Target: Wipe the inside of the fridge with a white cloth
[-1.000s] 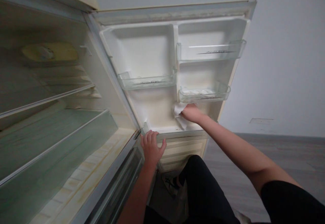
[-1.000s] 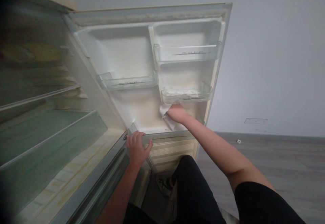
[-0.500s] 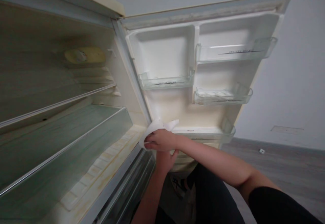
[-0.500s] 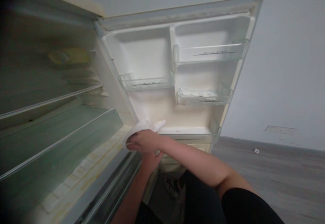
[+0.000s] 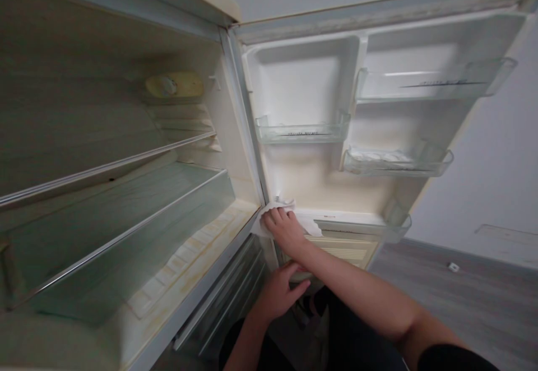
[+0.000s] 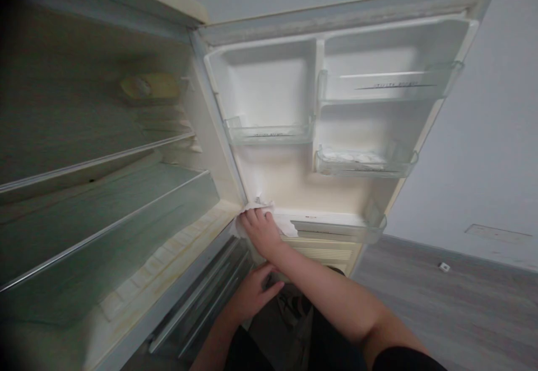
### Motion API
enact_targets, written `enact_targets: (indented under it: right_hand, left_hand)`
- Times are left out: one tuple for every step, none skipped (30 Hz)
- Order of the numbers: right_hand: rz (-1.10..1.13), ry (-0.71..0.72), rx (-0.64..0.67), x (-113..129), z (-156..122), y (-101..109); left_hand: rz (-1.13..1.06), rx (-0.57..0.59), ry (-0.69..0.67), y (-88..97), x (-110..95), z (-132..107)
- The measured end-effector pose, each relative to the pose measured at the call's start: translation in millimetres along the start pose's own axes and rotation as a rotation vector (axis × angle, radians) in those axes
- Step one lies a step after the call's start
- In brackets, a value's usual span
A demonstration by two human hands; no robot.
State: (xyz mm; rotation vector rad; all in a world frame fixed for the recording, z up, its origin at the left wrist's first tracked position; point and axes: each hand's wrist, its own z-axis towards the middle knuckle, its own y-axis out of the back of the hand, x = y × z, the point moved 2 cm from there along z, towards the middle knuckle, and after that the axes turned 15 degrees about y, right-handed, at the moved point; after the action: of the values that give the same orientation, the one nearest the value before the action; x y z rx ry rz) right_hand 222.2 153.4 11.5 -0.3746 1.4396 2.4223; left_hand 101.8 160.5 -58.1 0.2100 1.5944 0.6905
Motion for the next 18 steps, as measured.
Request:
enact_targets:
  right_hand:
    - [0.0, 0.002, 0.018, 0.5, -2.7, -2.4]
    - [0.001, 0.011, 0.034, -0.2, -6.7, -4.9]
    - [-0.001, 0.023, 0.043, -2.2, -12.1, -7.4]
    - [-0.008, 0.034, 0.041, -5.3, -18.9, -9.5]
    - [-0.02, 0.037, 0.029, -9.6, -27.1, -10.8]
    - [-0.036, 0.029, 0.008, -15.1, -36.6, -11.3]
    - [-0.052, 0.015, -0.018, -21.6, -47.2, -10.8]
    - [-0.064, -0.005, -0.043, -28.9, -58.9, -9.6]
    - [-0.07, -0.026, -0.061, -36.9, -71.3, -7.9]
    - [-0.07, -0.05, -0.07, -45.3, -84.1, -6.0]
    - [-0.067, -0.079, -0.07, -53.9, -97.1, -4.3]
    - [-0.066, -0.117, -0.068, -62.2, -109.6, -2.8]
    - [-0.066, -0.165, -0.066, -69.9, -121.2, -1.8]
    - [-0.068, -0.214, -0.07, -76.4, -131.1, -1.1]
    - [-0.069, -0.259, -0.08, -81.4, -138.9, -0.8]
    - [-0.07, -0.297, -0.096, -84.7, -144.3, -0.7]
    - [-0.07, -0.328, -0.116, -86.3, -147.3, -0.8]
    - [-0.069, -0.349, -0.135, -86.6, -148.2, -1.0]
  left_hand:
    - [0.009, -0.04, -0.004, 6.1, -1.6, -0.5]
    - [0.021, -0.078, -0.013, 12.0, -2.8, -0.5]
    - [0.034, -0.116, -0.027, 17.6, -3.5, -0.2]
    - [0.047, -0.155, -0.048, 22.7, -4.1, 0.3]
    - [0.057, -0.199, -0.073, 27.7, -4.7, 0.7]
    - [0.064, -0.25, -0.102, 32.4, -5.7, 1.2]
    - [0.068, -0.309, -0.134, 37.3, -7.4, 1.7]
    - [0.071, -0.374, -0.168, 42.1, -9.9, 2.5]
    - [0.074, -0.443, -0.206, 47.2, -13.5, 3.9]
    - [0.081, -0.508, -0.244, 52.3, -18.0, 6.4]
    - [0.091, -0.567, -0.279, 57.2, -23.3, 10.4]
    - [0.106, -0.616, -0.313, 61.8, -29.2, 16.3]
    - [0.131, -0.652, -0.338, 65.6, -35.3, 24.2]
    - [0.165, -0.681, -0.357, 68.5, -41.3, 34.1]
    - [0.212, -0.696, -0.372, 70.1, -46.8, 45.7]
    - [0.276, -0.694, -0.388, 69.9, -51.7, 58.4]
    - [0.355, -0.673, -0.404, 68.0, -55.5, 71.5]
    - [0.442, -0.638, -0.416, 64.6, -58.1, 84.1]
